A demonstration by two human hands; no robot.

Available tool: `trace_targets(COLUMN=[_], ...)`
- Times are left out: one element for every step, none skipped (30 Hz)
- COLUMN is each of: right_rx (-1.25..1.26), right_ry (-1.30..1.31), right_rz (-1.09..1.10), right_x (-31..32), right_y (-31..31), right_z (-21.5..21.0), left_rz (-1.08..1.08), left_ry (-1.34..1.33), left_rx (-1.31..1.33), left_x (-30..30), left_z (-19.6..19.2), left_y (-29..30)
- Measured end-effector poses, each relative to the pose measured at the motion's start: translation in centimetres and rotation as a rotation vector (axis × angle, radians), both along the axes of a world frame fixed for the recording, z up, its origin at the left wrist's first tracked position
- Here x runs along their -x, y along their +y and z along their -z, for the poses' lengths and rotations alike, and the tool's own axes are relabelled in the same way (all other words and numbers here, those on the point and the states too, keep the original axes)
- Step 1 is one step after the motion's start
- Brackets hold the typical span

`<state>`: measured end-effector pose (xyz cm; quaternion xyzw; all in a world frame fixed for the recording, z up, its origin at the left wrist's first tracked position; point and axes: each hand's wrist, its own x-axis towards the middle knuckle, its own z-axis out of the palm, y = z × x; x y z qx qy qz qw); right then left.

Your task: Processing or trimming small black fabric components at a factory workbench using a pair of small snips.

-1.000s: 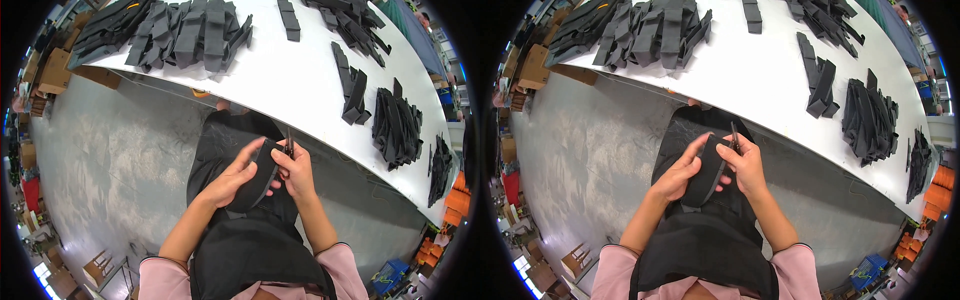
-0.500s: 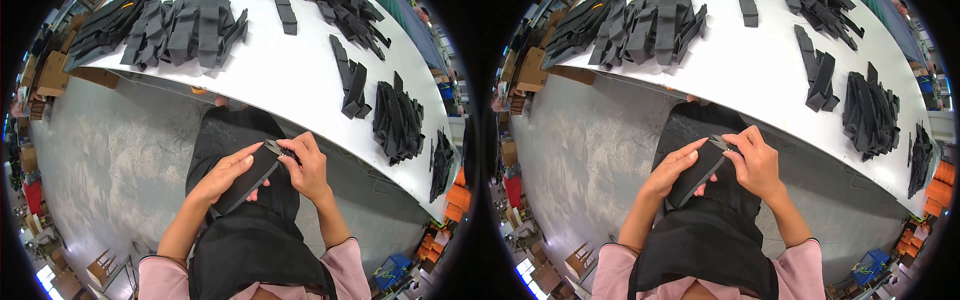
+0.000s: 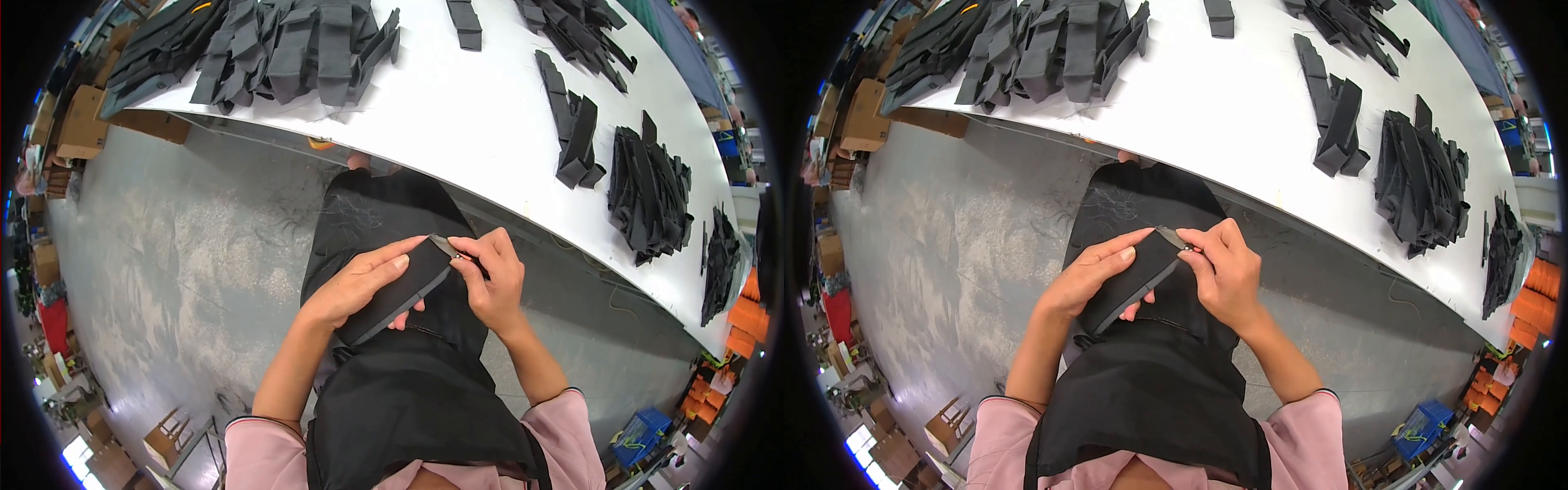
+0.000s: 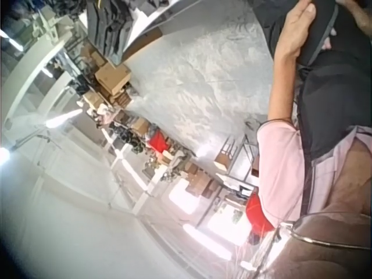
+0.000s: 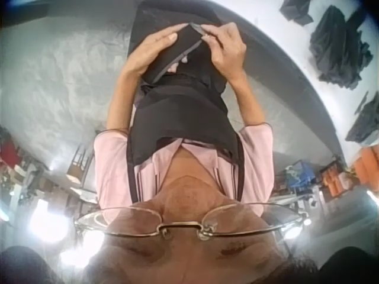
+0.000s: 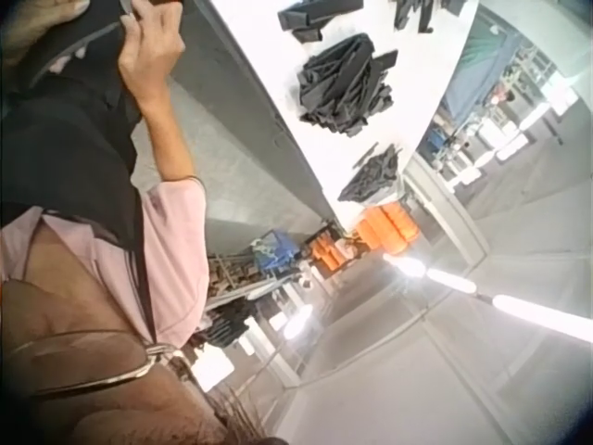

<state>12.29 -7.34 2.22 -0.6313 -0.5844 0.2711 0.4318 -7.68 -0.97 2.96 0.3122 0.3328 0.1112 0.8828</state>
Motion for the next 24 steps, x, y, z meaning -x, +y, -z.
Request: trace_targets(right_rx=[-0.081,-0.162,-0.161,-0.112,-0.063,0.020,0.048,0.076,0.057,-0.008,-0.008,-0.009,-0.060,-0.058,-0.094,-0.133,-0.133,-0.135,-0.138,-0.136,-0.133,-0.132,-0.131,-0.117], right_ry=[-0.081,-0.162,-0.161,-0.085,-0.009,0.157,0.238,0.319,0.119,0.055,-0.006,-0.067,-0.147,-0.149,-0.190,-0.230,-0.231,-0.216,-0.199,-0.200,-0.180,-0.161,-0.163,-0.119], right_rz=[-0.045,-0.090,-0.090,-0.097,-0.103,-0.045,0.008,0.061,-0.047,-0.147,-0.193,-0.241,-0.275,-0.273,-0.297,-0.321,-0.320,-0.347,-0.372,-0.369,-0.357,-0.345,-0.344,-0.313], right_x=[-0.3,-0.7,-0.9,-1.2,-1.6,-2.1,-2.3,-2.5,-3.1,-3.0,-2.8,-2.5,-2.4,-2.4,-2.5,-2.6,-2.8,-3.0,-3.0,-3.0,-3.0,-3.0,-2.9,-2.8], right_y=[0.0,-0.1,-0.1,-0.1,-0.2,-0.1,-0.2,-0.4,-0.6,-0.5,-0.5,-0.5,-0.3,0.0,0.4,0.6,0.9,1.1,1.1,1.1,1.0,1.0,0.9,0.7], right_z=[0.2,0.3,0.3,0.3,0.2,0.2,0.3,0.5,-0.3,-1.1,-1.6,-1.8,-1.9,-2.0,-2.1,-2.1,-2.1,-2.0,-2.0,-1.9,-1.6,-1.3,-1.2,-1.0], left_rz=[0.031,0.030,0.054,0.079,0.080,0.073,0.062,0.062,0.058,0.056,0.058,0.071,0.085,0.087,0.113,0.139,0.140,0.153,0.167,0.169,0.162,0.154,0.156,0.164], left_ry=[0.008,0.009,-0.021,-0.054,-0.055,-0.058,-0.056,-0.055,-0.048,-0.042,-0.040,-0.040,-0.045,-0.048,-0.058,-0.067,-0.068,-0.049,-0.028,-0.029,-0.033,-0.039,-0.041,-0.041], left_rx=[0.002,0.003,0.018,0.032,0.032,0.063,0.094,0.094,0.100,0.110,0.112,0.119,0.125,0.126,0.123,0.117,0.117,0.117,0.117,0.119,0.109,0.098,0.098,0.097], left_x=[0.1,0.2,0.4,0.5,0.6,0.7,1.0,1.2,1.4,1.4,1.4,1.4,1.3,1.3,1.2,1.1,1.0,1.1,1.2,1.2,1.2,1.2,1.1,1.0], left_z=[-0.1,-0.1,-0.1,-0.1,-0.2,-0.3,-0.3,-0.3,-0.2,-0.1,-0.2,-0.3,-0.4,-0.5,-0.5,-0.6,-0.7,-0.9,-1.0,-0.9,-0.8,-0.7,-0.7,-0.8], left_y=[0.1,0.2,0.3,0.4,0.5,0.6,0.6,0.6,0.5,0.5,0.4,0.4,0.5,0.6,0.7,0.7,0.7,0.7,0.6,0.6,0.6,0.7,0.8,0.9])
